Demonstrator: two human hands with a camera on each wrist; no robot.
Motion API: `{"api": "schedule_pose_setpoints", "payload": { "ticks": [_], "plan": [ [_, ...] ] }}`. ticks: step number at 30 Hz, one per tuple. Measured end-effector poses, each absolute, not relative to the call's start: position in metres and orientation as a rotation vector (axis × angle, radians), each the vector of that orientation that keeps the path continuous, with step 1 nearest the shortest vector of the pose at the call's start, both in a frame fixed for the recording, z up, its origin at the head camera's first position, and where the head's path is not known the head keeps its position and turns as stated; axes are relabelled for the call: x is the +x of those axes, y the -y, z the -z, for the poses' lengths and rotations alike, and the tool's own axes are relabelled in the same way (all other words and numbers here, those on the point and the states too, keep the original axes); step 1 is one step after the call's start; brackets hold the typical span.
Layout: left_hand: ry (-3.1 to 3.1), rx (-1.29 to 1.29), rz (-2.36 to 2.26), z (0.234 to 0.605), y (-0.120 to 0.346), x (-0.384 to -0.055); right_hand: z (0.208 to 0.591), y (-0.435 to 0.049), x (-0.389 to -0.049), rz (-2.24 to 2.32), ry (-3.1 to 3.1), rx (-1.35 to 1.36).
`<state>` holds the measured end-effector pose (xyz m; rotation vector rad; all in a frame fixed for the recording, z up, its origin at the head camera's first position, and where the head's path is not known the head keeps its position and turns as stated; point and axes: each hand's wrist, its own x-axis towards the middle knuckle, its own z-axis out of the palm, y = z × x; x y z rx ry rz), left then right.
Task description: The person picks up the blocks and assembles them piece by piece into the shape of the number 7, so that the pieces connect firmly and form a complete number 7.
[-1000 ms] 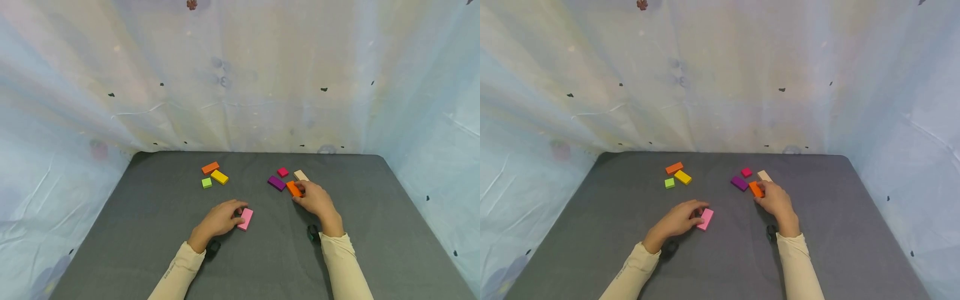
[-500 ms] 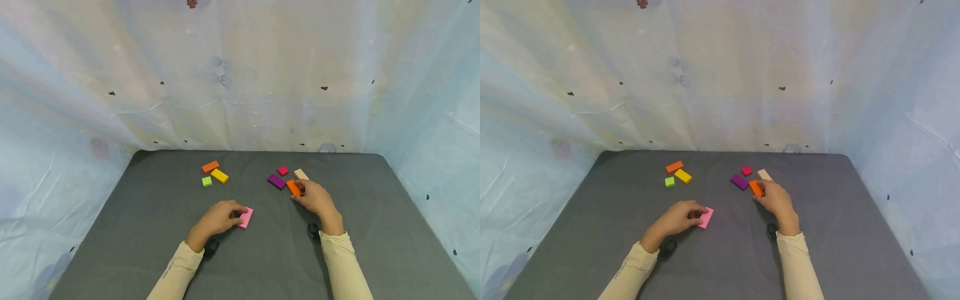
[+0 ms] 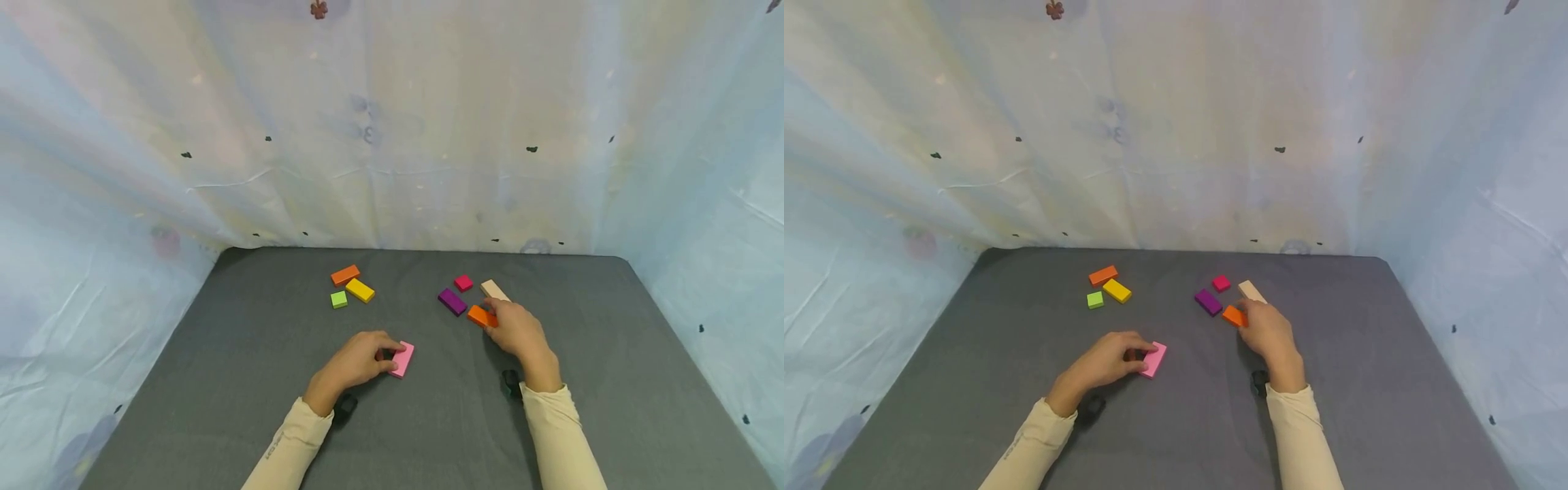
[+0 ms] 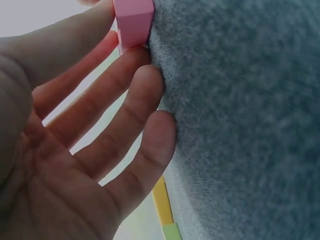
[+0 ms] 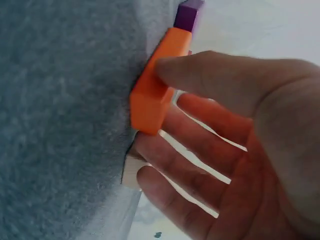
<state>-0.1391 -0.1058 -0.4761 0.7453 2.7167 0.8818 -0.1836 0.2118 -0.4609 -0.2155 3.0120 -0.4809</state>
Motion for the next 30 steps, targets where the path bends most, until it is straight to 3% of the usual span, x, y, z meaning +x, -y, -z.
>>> {"api": "schedule_pose_setpoints", "payload": {
  "ticks": [30],
  "plan": [
    [-2.73, 0.749, -0.882, 0.482, 0.109, -0.139, 0.44, -0.22, -0.175, 0.597, -3.104, -0.243]
  ]
}}
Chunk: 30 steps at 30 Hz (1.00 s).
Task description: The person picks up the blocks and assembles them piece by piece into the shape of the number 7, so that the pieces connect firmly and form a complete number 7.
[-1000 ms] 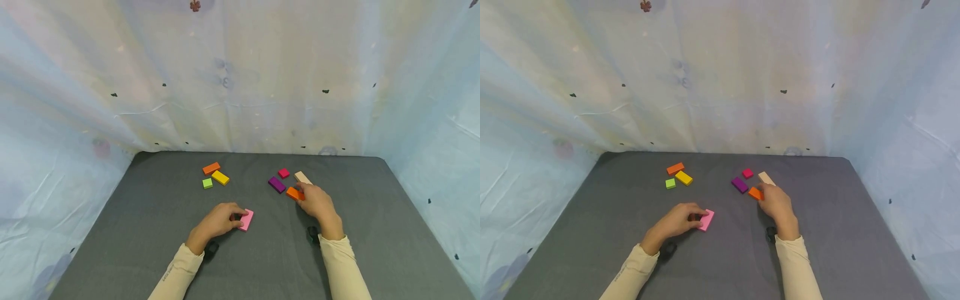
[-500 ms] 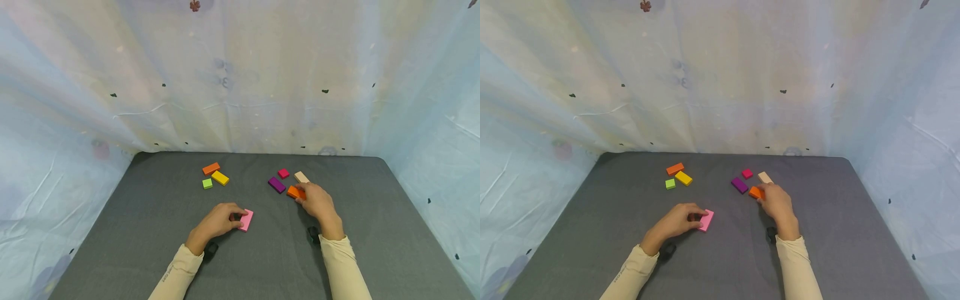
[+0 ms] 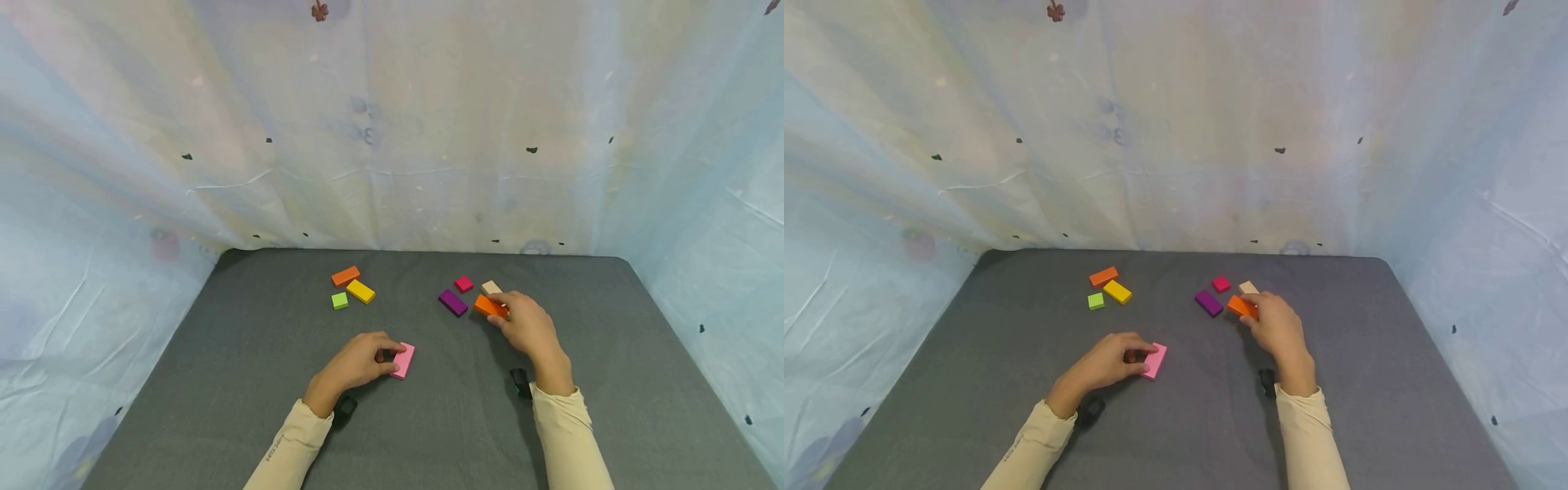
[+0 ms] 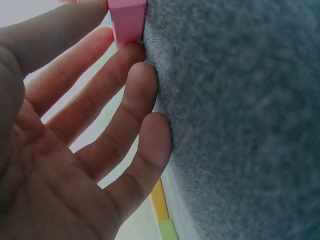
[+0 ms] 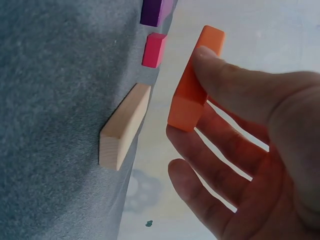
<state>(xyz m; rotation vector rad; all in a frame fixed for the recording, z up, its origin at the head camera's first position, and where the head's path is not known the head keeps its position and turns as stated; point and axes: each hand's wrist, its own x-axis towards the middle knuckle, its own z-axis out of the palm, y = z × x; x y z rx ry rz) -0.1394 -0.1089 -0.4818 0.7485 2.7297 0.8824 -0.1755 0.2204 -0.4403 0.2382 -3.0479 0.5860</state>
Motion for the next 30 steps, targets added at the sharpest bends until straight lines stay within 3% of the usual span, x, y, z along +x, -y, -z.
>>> {"api": "schedule_pose_setpoints", "payload": {
  "ticks": [16, 30],
  "plan": [
    [-2.714, 0.777, -0.811, 0.478, 0.111, -0.139, 0.437, -0.206, -0.173, -0.58, 2.976, 0.353],
    [-2.688, 0.789, -0.86, 0.478, 0.113, -0.138, 0.448, -0.182, -0.172, -0.642, 2.838, 0.627]
  ]
}}
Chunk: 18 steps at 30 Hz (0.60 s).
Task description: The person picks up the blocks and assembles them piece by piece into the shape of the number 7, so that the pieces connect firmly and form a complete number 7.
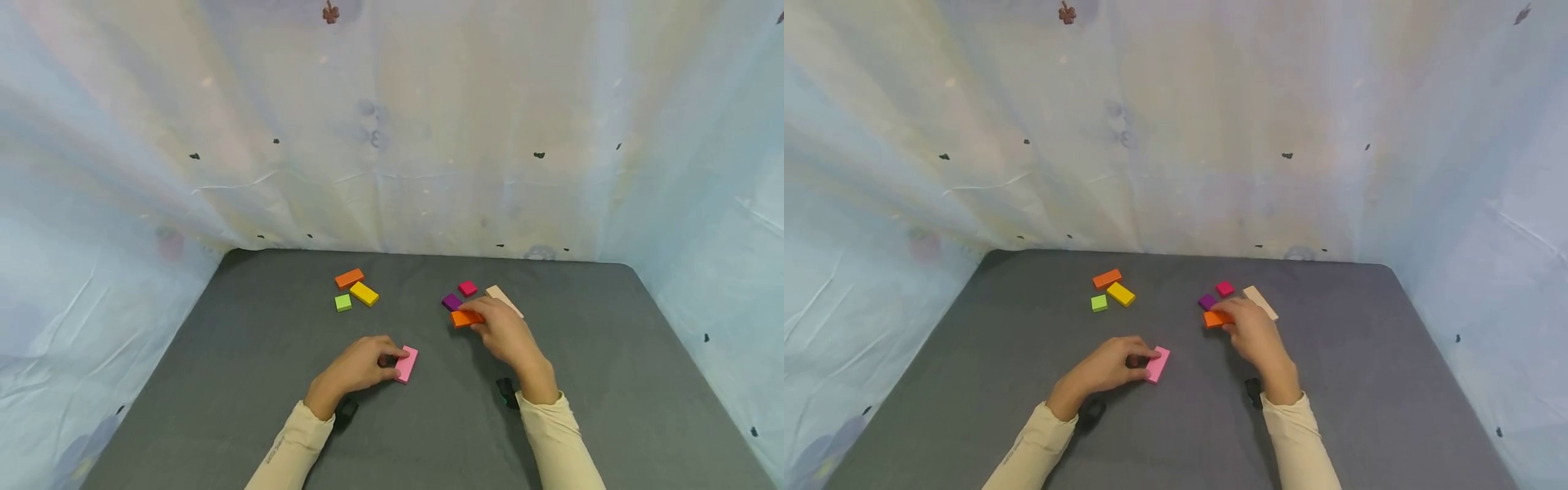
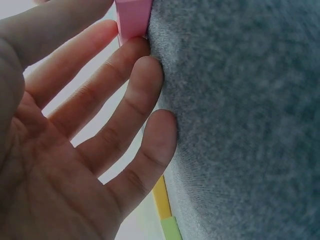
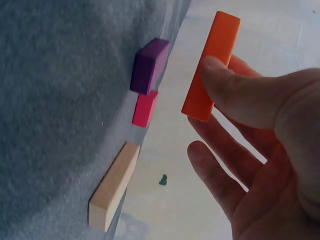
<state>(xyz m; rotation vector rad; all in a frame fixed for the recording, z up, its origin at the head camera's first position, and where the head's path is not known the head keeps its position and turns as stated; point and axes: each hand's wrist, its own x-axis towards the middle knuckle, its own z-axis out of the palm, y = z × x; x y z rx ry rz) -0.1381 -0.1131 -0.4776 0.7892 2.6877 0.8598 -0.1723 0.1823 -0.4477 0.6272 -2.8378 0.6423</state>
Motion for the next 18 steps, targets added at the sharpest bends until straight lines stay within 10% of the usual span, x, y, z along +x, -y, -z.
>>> {"api": "schedule_pose_setpoints", "payload": {
  "ticks": [18],
  "plan": [
    [-2.69, 0.769, -0.844, 0.476, 0.111, -0.139, 0.452, -0.166, -0.171, -0.587, 2.805, 0.679]
  ]
}}
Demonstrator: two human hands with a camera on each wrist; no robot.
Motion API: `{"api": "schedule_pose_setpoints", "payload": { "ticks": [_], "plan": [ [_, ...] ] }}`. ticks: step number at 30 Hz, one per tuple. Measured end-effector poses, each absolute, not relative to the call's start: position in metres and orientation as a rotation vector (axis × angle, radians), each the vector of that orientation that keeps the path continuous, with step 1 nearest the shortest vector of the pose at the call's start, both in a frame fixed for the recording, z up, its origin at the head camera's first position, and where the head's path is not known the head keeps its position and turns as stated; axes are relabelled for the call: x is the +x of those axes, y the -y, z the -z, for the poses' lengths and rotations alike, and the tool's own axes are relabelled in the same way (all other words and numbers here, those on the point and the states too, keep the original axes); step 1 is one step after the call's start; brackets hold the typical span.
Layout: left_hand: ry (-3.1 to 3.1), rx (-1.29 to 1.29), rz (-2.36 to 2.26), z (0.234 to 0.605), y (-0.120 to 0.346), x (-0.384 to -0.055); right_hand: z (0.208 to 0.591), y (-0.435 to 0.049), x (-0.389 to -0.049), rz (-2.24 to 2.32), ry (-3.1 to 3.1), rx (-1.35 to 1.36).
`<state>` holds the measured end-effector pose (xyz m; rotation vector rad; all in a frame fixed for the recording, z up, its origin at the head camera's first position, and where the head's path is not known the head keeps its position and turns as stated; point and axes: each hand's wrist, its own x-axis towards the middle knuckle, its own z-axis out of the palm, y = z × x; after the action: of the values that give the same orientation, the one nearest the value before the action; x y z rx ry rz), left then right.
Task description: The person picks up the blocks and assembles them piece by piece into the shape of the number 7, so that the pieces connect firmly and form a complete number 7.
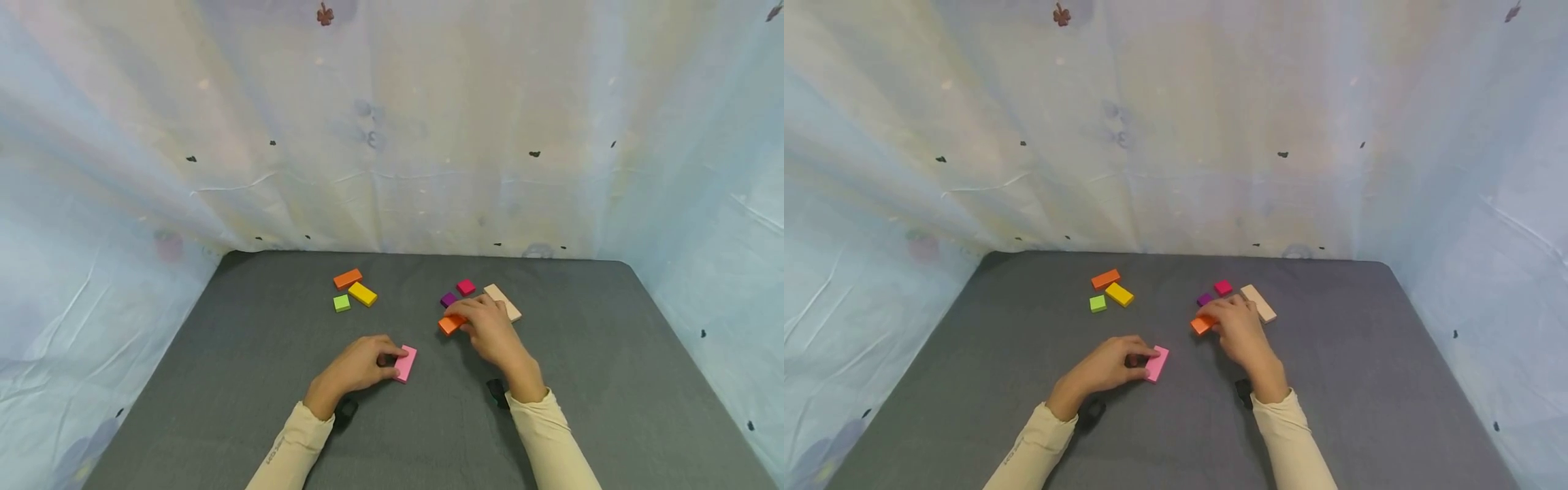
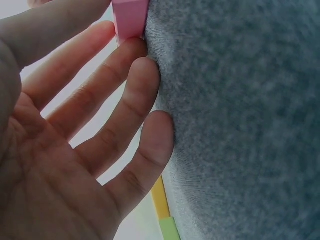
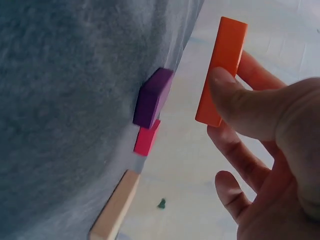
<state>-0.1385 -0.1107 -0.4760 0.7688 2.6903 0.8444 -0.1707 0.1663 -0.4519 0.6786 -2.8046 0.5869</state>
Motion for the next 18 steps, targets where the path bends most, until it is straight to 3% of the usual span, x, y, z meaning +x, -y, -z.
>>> {"api": "schedule_pose_setpoints", "payload": {
  "ticks": [10, 18],
  "plan": [
    [-2.722, 0.739, -0.844, 0.477, 0.108, -0.139, 0.443, -0.146, -0.182, -0.548, 2.826, 0.938],
    [-2.712, 0.723, -0.827, 0.478, 0.108, -0.139, 0.459, -0.129, -0.19, -0.584, 2.868, 1.101]
  ]
}}
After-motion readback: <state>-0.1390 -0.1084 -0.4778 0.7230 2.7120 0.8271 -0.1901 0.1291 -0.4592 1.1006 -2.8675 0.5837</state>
